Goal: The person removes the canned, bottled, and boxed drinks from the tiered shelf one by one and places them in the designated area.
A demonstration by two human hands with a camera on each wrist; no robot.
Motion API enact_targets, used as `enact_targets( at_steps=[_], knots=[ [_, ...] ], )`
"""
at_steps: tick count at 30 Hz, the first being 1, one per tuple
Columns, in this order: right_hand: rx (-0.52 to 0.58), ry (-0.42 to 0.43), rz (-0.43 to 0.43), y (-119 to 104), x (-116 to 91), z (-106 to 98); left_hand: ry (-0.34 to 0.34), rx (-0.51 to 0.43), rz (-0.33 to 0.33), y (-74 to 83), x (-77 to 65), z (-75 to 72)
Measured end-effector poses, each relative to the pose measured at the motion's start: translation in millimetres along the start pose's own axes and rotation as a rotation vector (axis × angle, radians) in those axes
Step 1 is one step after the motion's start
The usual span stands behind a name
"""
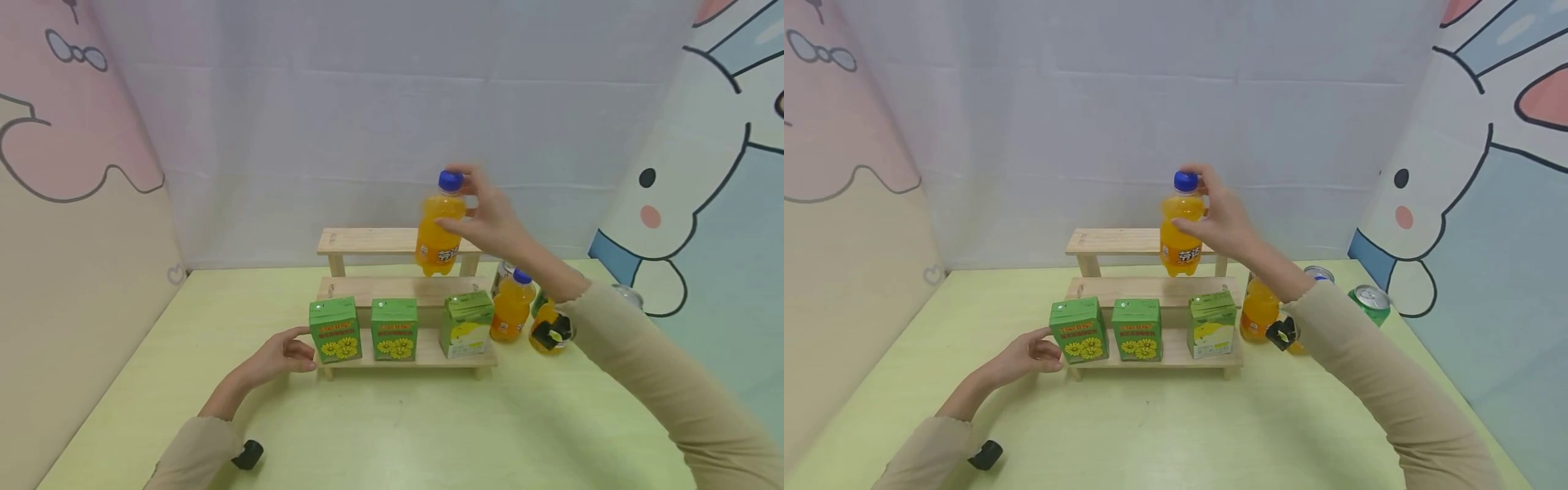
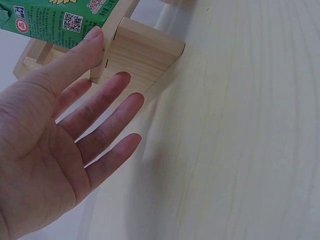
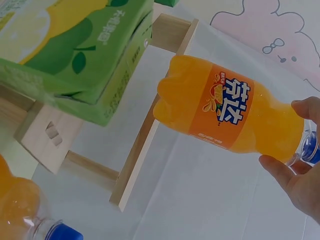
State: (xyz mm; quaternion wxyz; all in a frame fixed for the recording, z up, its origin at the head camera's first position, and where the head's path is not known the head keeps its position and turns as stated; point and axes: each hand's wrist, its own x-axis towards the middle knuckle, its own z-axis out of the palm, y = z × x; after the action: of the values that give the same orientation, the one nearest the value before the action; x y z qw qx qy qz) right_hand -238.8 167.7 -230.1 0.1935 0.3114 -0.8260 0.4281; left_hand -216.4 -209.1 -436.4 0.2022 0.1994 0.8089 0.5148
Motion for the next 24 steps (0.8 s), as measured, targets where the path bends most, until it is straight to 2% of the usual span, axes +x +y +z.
enact_targets(
  at_steps=[7,14,24],
  knots=[
    [-0.022,0.032,0.04,-7.0,-7.8,-13.6,-0.003,-0.019,0.003,-0.6,0.0,-0.1],
    [-0.089,0.059,0.042,8.3,-16.2,-27.7,-0.009,-0.027,0.004,-2.7,-0.7,0.1],
    [-0.2,0.101,0.079,12.9,-27.6,-48.4,0.002,-0.013,0.009,-2.3,-1.7,1.6]
  ],
)
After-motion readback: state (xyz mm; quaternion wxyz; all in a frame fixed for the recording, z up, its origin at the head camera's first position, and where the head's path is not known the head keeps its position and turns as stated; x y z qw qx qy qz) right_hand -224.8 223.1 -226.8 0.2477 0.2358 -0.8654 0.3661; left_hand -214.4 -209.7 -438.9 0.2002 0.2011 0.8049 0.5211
